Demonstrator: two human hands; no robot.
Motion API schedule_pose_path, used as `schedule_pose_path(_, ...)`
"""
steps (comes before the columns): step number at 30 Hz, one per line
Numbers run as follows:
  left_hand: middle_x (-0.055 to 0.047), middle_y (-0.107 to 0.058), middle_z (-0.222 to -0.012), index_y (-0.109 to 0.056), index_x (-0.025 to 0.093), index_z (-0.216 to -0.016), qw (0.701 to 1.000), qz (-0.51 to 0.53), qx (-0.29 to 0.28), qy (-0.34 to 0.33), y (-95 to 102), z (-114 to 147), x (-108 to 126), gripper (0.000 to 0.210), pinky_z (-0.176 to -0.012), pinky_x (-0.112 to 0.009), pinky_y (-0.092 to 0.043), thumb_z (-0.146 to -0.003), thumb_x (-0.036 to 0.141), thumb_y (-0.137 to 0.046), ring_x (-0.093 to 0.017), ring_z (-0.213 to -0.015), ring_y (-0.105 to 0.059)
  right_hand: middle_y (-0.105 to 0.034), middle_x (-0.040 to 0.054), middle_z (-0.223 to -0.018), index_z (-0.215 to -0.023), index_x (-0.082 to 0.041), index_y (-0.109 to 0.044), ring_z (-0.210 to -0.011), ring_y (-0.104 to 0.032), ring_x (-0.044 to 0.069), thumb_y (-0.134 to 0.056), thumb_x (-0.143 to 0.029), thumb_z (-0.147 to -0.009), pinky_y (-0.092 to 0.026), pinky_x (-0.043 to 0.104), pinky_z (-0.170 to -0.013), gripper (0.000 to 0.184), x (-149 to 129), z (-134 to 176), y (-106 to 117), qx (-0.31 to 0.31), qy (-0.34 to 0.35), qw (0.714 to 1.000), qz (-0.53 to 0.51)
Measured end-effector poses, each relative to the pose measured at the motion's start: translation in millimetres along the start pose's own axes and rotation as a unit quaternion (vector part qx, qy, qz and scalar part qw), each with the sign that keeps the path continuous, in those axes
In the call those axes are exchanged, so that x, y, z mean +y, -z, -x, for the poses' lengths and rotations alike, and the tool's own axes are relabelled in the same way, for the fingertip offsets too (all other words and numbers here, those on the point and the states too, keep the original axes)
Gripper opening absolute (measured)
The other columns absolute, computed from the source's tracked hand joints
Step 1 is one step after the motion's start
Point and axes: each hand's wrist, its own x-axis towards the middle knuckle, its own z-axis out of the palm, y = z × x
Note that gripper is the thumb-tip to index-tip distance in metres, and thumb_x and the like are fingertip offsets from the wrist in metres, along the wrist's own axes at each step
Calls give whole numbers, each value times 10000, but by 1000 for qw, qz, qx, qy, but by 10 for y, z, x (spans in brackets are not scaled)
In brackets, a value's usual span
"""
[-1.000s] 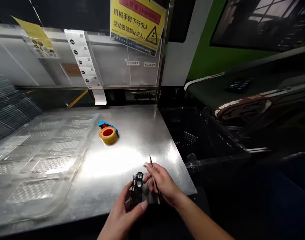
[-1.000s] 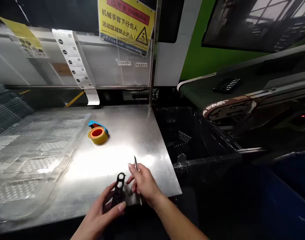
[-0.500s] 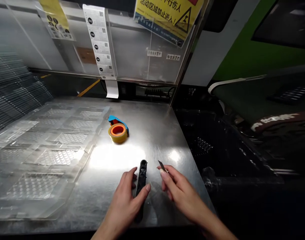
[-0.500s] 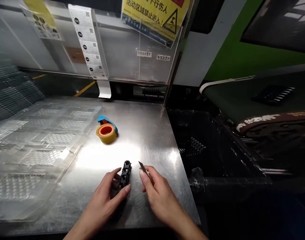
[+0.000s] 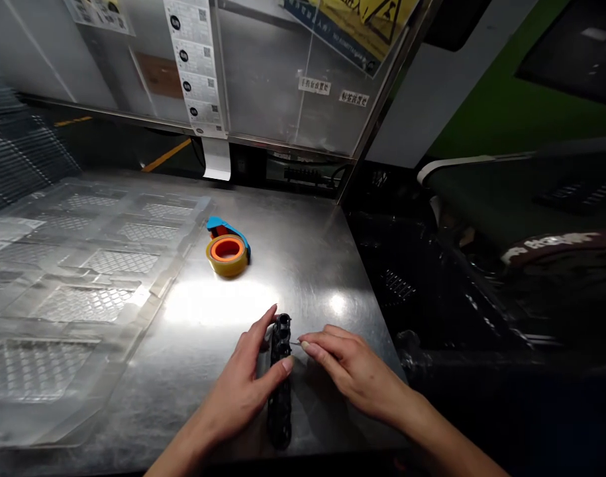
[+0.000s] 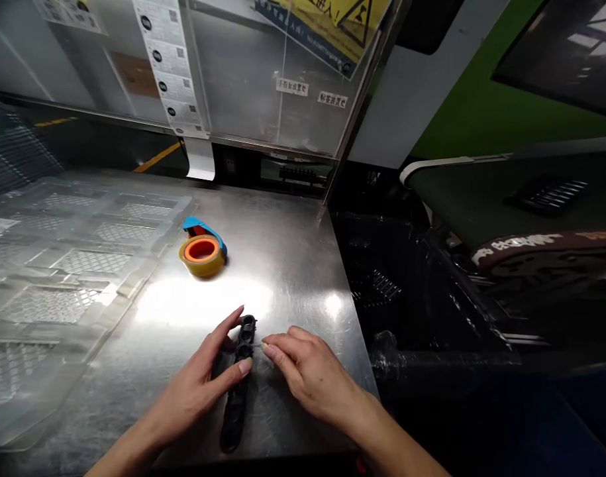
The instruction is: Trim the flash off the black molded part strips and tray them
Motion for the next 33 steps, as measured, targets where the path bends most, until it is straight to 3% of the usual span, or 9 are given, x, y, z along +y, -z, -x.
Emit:
schedule_pose_path(3,-42,-333,-1703,-274,333,-1615,1000,-4,8,-10,-50,10,-13,707,-1270,-512,-262,-989,478,-570,-284,-1537,-321,-580,17,-841,-1166,-276,-762,-777,-611,178,-485,-408,-1099,-476,304,-732,314,63,-5,50,5,-10,998,60)
schedule_pose_path(11,3,-383,-1674,-326,381,-1574,1000,-4,-4,3,-8,-14,24,639,-1276,-461,-267,-996,463,-587,-241,-1538,-338,-596,26,-852,-1206,-285,-759,-747,-593,173,-464,-448,-1101,-456,298,-691,353,119,-67,94,2,20,988,156)
schedule_pose_path(26,18,-407,-1662,-349,402,-1561,1000,-12,-4,7,-4,-4,31,624,-1282,-453,-280,-994,478,-598,-242,-1530,-360,-628,17,-794,-1049,-285,-788,-681,-569,155,-439,-472,-1107,-329,293,-592,400,67,-131,215,-42,33,979,195)
schedule_pose_path(30,19,-408,-1664,-363,392,-1558,1000,-14,-7,8,8,-3,57,627,-1286,-447,-281,-987,486,-603,-246,-1536,-356,-631,28,-791,-1155,-258,-769,-701,-571,173,-408,-463,-1117,-302,310,-593,417,32,-141,219,-33,62,966,247)
schedule_pose_path(33,4,-399,-1674,-361,374,-1566,1000,-17,-6,6,2,-11,59,634,-1291,-462,-274,-988,478,-601,-258,-1546,-343,-614,32,-767,-1098,-237,-772,-682,-543,178,-386,-464,-1121,-265,326,-588,448,2,-156,208,-29,71,953,294)
